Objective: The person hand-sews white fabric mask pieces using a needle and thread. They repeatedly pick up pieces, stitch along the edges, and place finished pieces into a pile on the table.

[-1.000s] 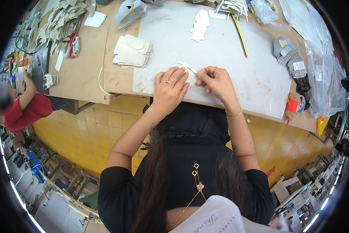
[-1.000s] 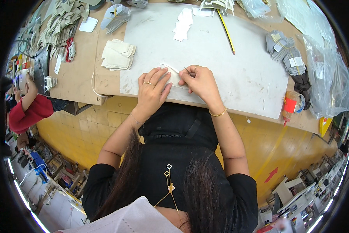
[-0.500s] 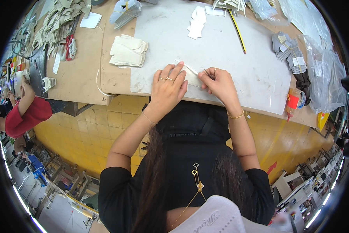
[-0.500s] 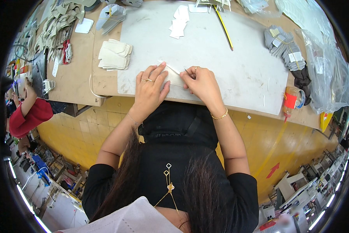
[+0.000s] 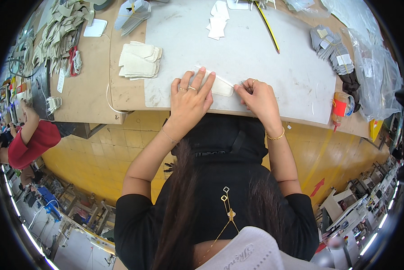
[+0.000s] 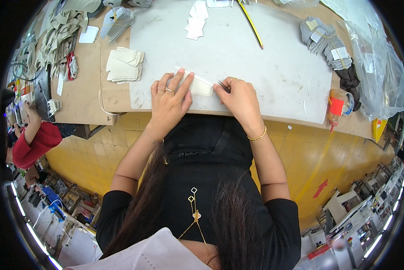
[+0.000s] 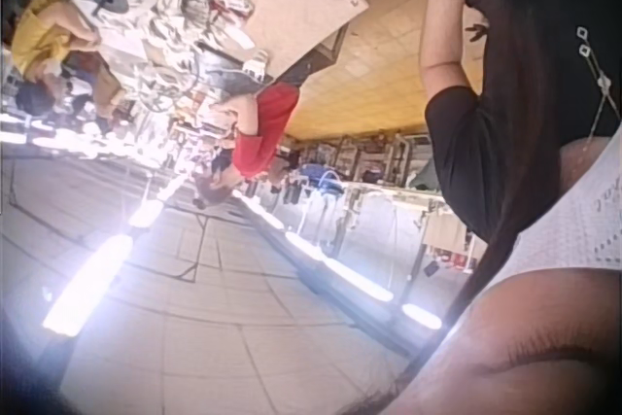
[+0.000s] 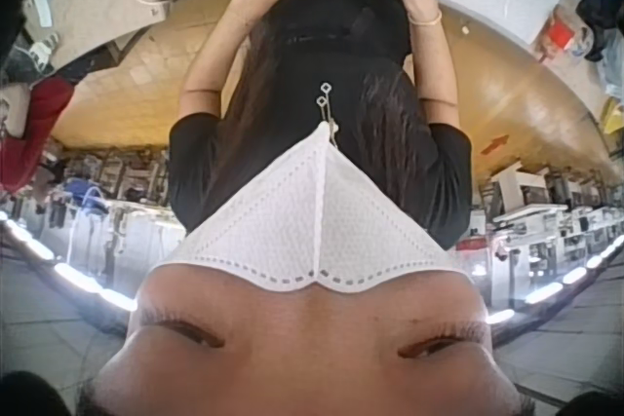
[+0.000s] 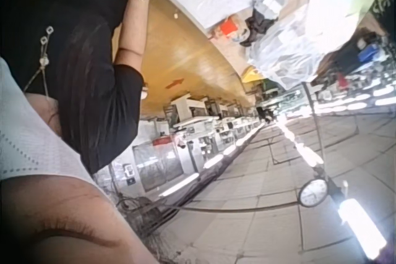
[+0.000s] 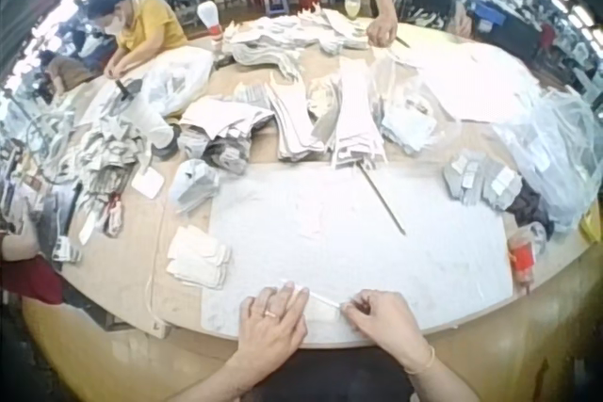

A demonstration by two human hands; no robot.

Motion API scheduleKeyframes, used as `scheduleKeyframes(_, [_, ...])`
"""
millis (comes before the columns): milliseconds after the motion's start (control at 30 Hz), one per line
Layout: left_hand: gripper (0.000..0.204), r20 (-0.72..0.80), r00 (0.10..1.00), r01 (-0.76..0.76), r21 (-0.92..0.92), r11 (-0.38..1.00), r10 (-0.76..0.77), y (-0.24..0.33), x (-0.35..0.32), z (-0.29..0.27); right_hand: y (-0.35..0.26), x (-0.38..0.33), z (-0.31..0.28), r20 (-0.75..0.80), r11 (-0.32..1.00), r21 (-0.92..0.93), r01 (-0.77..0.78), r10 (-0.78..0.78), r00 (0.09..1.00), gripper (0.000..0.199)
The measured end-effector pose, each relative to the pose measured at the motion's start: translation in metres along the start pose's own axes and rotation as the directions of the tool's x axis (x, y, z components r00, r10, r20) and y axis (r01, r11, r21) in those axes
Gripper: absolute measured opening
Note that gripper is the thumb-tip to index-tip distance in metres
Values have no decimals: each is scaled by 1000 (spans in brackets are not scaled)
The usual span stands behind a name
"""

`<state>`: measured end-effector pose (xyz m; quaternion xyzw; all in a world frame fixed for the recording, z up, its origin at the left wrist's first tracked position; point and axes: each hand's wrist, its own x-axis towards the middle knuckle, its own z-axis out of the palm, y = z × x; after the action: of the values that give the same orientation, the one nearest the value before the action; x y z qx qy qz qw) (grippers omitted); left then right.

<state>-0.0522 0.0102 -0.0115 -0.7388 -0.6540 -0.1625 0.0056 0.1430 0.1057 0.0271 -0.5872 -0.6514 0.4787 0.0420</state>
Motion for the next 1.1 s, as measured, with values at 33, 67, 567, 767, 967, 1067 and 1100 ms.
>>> scheduleKeyframes(33, [52, 18, 1000, 3, -2, 1000, -3, 0, 0, -1, 0, 0, 0, -8, 1000, -4, -3, 3, 1000, 34])
scheduleKeyframes(67, [53, 31, 1000, 3, -6, 1000, -3, 1, 0, -3, 0, 0, 1, -16, 1000, -9, -7, 7, 1000, 34])
scheduleKeyframes(567, [38, 289, 957, 36, -198, 980, 23, 13, 5, -30, 4, 15, -11, 45, 752, -501, 428, -471, 881, 23])
scheduleKeyframes(767, [26, 24, 896, -403, -377, 834, 443, -8, 37, -9, 5, 32, -30, 264, 470, -585, 661, -660, 704, 14])
scheduleKeyframes(967, [30, 112, 845, -462, -342, 818, 524, -16, 39, -7, 19, 21, -25, 144, 542, -550, 635, -688, 712, 12])
scheduleKeyframes(1067, [32, 137, 845, -449, -345, 824, 517, -16, 41, -9, 31, 3, -17, -6, 643, -485, 592, -680, 733, 21])
scheduleKeyframes(1100, [33, 142, 845, -445, -347, 826, 515, -16, 42, -9, 36, -3, -14, -57, 681, -461, 569, -663, 747, 26])
